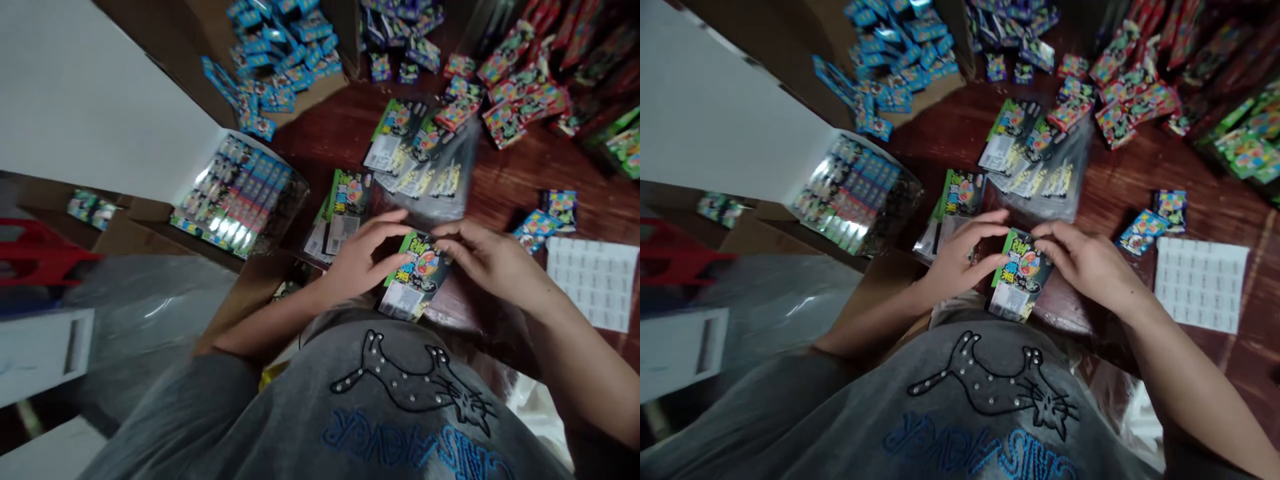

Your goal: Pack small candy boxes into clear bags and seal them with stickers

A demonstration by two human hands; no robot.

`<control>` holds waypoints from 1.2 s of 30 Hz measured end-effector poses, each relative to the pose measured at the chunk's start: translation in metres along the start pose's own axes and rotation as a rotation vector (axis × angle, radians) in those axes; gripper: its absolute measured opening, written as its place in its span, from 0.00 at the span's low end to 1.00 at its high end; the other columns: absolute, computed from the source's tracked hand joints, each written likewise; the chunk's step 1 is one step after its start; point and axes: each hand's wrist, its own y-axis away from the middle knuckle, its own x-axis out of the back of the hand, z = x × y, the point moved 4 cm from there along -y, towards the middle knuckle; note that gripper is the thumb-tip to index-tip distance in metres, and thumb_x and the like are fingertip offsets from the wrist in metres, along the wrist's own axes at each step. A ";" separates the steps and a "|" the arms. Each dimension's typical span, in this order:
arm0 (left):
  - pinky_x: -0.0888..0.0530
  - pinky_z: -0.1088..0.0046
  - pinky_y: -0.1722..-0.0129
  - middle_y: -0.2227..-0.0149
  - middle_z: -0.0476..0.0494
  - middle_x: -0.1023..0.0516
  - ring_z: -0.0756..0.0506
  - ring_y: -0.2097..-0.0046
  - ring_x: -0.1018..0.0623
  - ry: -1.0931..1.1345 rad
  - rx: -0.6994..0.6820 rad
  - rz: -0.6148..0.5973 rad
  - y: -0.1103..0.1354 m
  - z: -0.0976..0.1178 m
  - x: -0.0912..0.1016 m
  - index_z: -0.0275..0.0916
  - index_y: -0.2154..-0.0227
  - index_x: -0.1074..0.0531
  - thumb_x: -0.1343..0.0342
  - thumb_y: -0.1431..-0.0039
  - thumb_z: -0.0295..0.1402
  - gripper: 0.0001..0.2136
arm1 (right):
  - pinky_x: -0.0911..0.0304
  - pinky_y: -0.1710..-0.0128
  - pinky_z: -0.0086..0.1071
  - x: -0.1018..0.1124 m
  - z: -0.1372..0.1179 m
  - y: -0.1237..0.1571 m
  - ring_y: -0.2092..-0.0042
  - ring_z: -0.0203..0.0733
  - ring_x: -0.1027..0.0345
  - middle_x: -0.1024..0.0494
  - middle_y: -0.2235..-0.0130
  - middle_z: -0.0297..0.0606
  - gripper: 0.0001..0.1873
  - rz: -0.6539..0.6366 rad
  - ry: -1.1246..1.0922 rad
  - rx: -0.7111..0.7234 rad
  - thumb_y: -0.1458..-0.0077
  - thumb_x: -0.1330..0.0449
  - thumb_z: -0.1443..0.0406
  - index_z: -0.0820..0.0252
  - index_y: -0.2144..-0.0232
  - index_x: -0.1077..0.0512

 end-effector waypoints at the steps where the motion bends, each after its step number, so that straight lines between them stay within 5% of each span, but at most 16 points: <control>1: 0.34 0.46 0.27 0.27 0.33 0.33 0.33 0.26 0.32 -0.142 -0.003 0.125 0.016 -0.004 0.011 0.45 0.36 0.29 0.31 0.35 0.47 0.28 | 0.24 0.57 0.41 0.001 0.007 -0.017 0.59 0.47 0.18 0.13 0.55 0.37 0.16 0.057 -0.042 -0.027 0.29 0.40 0.51 0.49 0.47 0.21; 4: 0.45 0.36 0.23 0.19 0.27 0.62 0.20 0.20 0.52 -0.498 0.071 0.397 0.068 -0.026 0.025 0.47 0.25 0.48 0.22 0.56 0.60 0.60 | 0.25 0.48 0.43 -0.005 0.023 -0.083 0.52 0.49 0.19 0.14 0.52 0.41 0.19 0.230 -0.139 0.006 0.29 0.41 0.49 0.54 0.49 0.20; 7: 0.48 0.32 0.23 0.20 0.19 0.74 0.16 0.20 0.62 -0.683 0.115 0.463 0.100 -0.051 0.014 0.42 0.23 0.60 0.20 0.61 0.60 0.71 | 0.27 0.44 0.44 -0.039 0.023 -0.152 0.49 0.50 0.20 0.14 0.50 0.45 0.17 0.183 -0.078 0.032 0.28 0.43 0.55 0.58 0.50 0.20; 11: 0.46 0.32 0.23 0.19 0.23 0.75 0.18 0.19 0.65 -0.745 0.283 0.485 0.107 -0.078 0.009 0.38 0.27 0.43 0.22 0.51 0.51 0.54 | 0.30 0.40 0.46 -0.104 0.000 -0.192 0.44 0.53 0.22 0.16 0.44 0.50 0.17 -0.007 0.118 -0.103 0.28 0.45 0.65 0.62 0.44 0.22; 15: 0.44 0.37 0.23 0.19 0.33 0.56 0.24 0.19 0.52 -0.740 0.347 0.463 0.102 -0.089 0.032 0.43 0.36 0.27 0.34 0.35 0.37 0.25 | 0.29 0.40 0.44 -0.130 -0.027 -0.188 0.42 0.53 0.22 0.19 0.40 0.52 0.22 -0.041 0.165 -0.098 0.24 0.50 0.62 0.63 0.38 0.25; 19: 0.48 0.34 0.23 0.22 0.23 0.49 0.20 0.21 0.49 -0.852 0.316 0.409 0.098 -0.086 0.052 0.37 0.30 0.32 0.28 0.42 0.51 0.42 | 0.39 0.28 0.51 -0.101 -0.015 -0.185 0.27 0.60 0.38 0.36 0.25 0.57 0.32 0.019 0.272 -0.049 0.26 0.44 0.56 0.67 0.28 0.36; 21: 0.50 0.32 0.23 0.21 0.19 0.51 0.17 0.21 0.51 -0.863 0.345 0.351 0.099 -0.081 0.053 0.34 0.27 0.38 0.26 0.50 0.60 0.55 | 0.51 0.24 0.61 -0.085 0.002 -0.180 0.22 0.67 0.50 0.42 0.23 0.60 0.43 -0.001 0.399 0.011 0.35 0.33 0.54 0.69 0.26 0.38; 23: 0.54 0.27 0.25 0.21 0.17 0.55 0.14 0.21 0.55 -0.856 0.394 0.289 0.101 -0.073 0.052 0.34 0.24 0.44 0.26 0.56 0.65 0.64 | 0.53 0.24 0.66 -0.076 0.019 -0.169 0.25 0.68 0.42 0.33 0.27 0.59 0.40 -0.059 0.486 0.072 0.40 0.28 0.56 0.66 0.31 0.30; 26: 0.60 0.24 0.25 0.20 0.18 0.56 0.13 0.21 0.58 -0.842 0.335 0.267 0.102 -0.047 0.052 0.38 0.23 0.47 0.24 0.62 0.67 0.68 | 0.44 0.25 0.57 -0.070 0.033 -0.145 0.40 0.55 0.22 0.15 0.43 0.49 0.13 -0.067 0.503 0.139 0.31 0.38 0.63 0.60 0.49 0.18; 28: 0.57 0.28 0.24 0.20 0.24 0.51 0.17 0.20 0.55 -0.776 0.179 0.325 0.093 -0.019 0.053 0.44 0.25 0.42 0.23 0.58 0.63 0.61 | 0.35 0.30 0.51 -0.064 0.032 -0.124 0.47 0.50 0.18 0.12 0.50 0.47 0.17 -0.040 0.494 0.153 0.27 0.47 0.66 0.59 0.54 0.17; 30: 0.46 0.36 0.23 0.23 0.30 0.40 0.25 0.21 0.43 -0.528 0.097 0.375 0.073 0.003 0.051 0.48 0.27 0.38 0.28 0.44 0.58 0.46 | 0.28 0.37 0.49 -0.053 0.024 -0.097 0.47 0.49 0.18 0.12 0.49 0.48 0.19 0.065 0.478 0.149 0.25 0.50 0.66 0.59 0.52 0.17; 32: 0.30 0.45 0.29 0.29 0.31 0.29 0.33 0.29 0.27 -0.055 0.216 0.357 0.040 0.007 0.043 0.47 0.29 0.37 0.40 0.30 0.56 0.34 | 0.24 0.43 0.48 -0.037 0.008 -0.061 0.44 0.50 0.18 0.13 0.45 0.46 0.15 0.258 0.421 0.218 0.26 0.45 0.64 0.55 0.51 0.18; 34: 0.18 0.50 0.43 0.39 0.31 0.19 0.35 0.42 0.16 0.450 0.431 0.260 0.001 -0.004 0.023 0.43 0.35 0.31 0.48 0.31 0.64 0.35 | 0.20 0.48 0.46 -0.023 -0.013 -0.017 0.43 0.48 0.18 0.13 0.45 0.38 0.10 0.394 0.327 0.417 0.31 0.37 0.65 0.48 0.51 0.17; 36: 0.16 0.55 0.54 0.50 0.34 0.14 0.36 0.52 0.13 0.734 0.593 0.098 -0.035 -0.016 -0.001 0.40 0.46 0.22 0.39 0.39 0.67 0.35 | 0.18 0.50 0.45 -0.016 -0.030 0.024 0.45 0.46 0.16 0.12 0.47 0.31 0.14 0.306 0.280 0.617 0.35 0.33 0.67 0.41 0.50 0.18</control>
